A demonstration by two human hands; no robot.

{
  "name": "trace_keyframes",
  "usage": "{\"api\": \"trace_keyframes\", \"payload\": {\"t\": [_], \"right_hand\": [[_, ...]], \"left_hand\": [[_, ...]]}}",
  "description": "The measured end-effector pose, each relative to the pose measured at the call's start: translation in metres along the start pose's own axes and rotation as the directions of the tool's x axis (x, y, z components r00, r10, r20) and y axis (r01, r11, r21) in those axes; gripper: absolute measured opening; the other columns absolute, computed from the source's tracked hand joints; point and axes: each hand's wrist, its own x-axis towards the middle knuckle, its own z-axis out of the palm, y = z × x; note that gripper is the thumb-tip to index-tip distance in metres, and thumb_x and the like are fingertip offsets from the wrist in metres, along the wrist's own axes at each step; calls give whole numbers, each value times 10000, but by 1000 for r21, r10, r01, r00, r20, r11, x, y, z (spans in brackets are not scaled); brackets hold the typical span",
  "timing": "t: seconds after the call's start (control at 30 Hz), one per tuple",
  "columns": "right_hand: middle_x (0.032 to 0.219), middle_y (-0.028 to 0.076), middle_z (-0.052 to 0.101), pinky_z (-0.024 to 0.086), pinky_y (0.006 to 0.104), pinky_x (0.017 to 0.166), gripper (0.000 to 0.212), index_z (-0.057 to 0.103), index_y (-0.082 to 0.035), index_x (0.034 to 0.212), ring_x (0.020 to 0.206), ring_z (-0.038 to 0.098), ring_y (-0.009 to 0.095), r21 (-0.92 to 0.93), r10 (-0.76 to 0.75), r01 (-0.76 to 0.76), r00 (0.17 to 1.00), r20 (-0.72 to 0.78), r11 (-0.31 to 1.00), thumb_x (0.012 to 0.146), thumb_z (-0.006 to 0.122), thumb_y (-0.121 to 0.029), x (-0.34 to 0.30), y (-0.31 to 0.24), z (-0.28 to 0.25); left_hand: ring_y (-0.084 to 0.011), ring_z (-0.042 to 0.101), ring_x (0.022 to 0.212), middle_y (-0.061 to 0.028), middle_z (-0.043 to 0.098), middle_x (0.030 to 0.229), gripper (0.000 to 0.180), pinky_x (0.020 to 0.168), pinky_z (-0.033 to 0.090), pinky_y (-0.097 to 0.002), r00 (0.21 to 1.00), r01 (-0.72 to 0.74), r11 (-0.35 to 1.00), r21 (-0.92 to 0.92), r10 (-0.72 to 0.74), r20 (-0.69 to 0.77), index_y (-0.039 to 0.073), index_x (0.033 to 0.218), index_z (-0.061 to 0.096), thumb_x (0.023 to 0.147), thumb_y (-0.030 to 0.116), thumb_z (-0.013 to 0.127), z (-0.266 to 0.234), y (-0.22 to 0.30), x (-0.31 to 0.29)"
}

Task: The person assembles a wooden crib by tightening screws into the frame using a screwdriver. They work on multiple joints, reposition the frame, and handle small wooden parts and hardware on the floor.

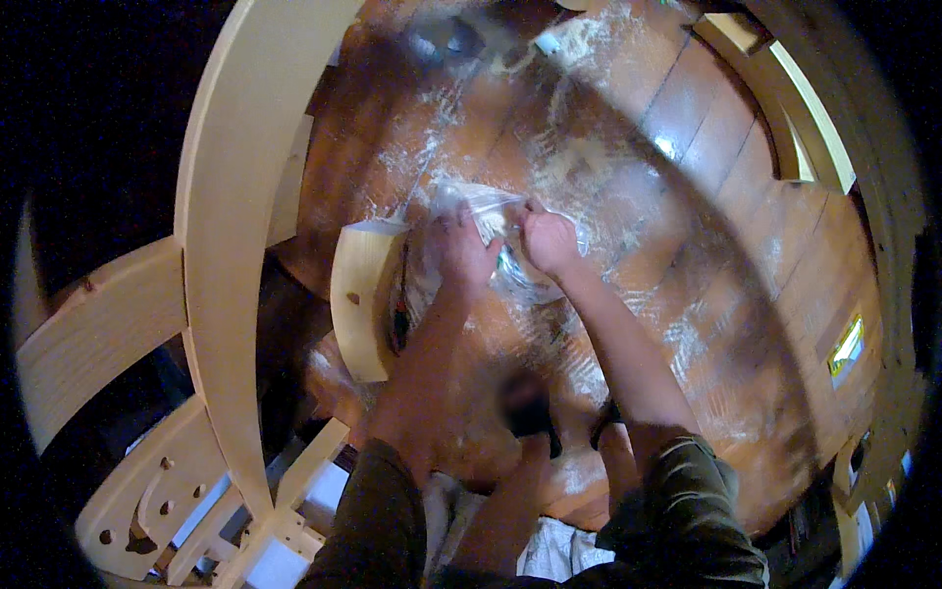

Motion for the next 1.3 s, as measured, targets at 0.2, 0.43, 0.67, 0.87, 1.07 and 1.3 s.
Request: {"api": "trace_keyframes", "payload": {"t": [0.2, 0.43, 0.67, 0.87, 1.07, 1.3], "right_hand": [[936, 114, 563, 473, 395, 672, 247, 549, -137, 966, 784, 591, 297, 17, -19, 19, 999, -50, 1000, 722, 516, -114, 26, 1, -6], [746, 118, 616, 475, 380, 649, 129, 612, -103, 757, 738, 605, 271, -216, -222, 243, 968, 117, 946, 722, 503, -165, 31, 1, 21], [733, 114, 612, 475, 390, 580, 177, 600, -67, 811, 702, 608, 276, -351, -545, 603, 798, 257, 717, 749, 467, -166, 6, 8, -7], [710, 143, 582, 466, 411, 578, 248, 529, -91, 978, 686, 596, 300, -396, -475, 493, 867, 151, 775, 739, 493, -148, 8, 29, 21], [788, 130, 600, 458, 400, 607, 226, 566, -100, 886, 718, 584, 308, -73, -432, 443, 893, 126, 894, 671, 583, -167, 7, 27, -6], [792, 112, 619, 475, 375, 651, 242, 599, -97, 866, 748, 594, 285, -287, -331, 386, 917, 221, 877, 645, 618, -195, 10, 19, -13]], "left_hand": [[-410, 409, 1035, -261, 401, 1120, 615, 877, 358, -442, 991, 40, 991, -129, -24, 129, -13, 1181, 370, 619, 1, 621, -11, 8, -2], [-410, 343, 1126, -214, 396, 1197, 426, 961, 291, -440, 990, -111, 990, -85, 118, 83, 40, 986, 558, 568, -41, 549, -12, -14, -29], [-381, 401, 1096, -208, 483, 1135, 395, 948, 321, -388, 996, -90, 955, -282, 93, -3, 15, 1037, 533, 643, 11, 532, -15, -32, -10], [-333, 458, 1061, -194, 521, 1089, 376, 933, 337, -396, 963, -260, 917, -302, 227, -143, 7, 1075, 520, 699, 4, 496, -5, -50, -1], [-297, 571, 890, -163, 599, 932, 246, 800, 442, -360, 961, -220, 759, -613, 276, -4, 12, 970, 588, 736, 71, 539, -19, -38, -11], [-341, 597, 741, -199, 607, 778, 175, 708, 469, -394, 948, -135, 936, -324, 217, 232, -26, 812, 608, 716, 96, 529, -46, -21, -25]]}}
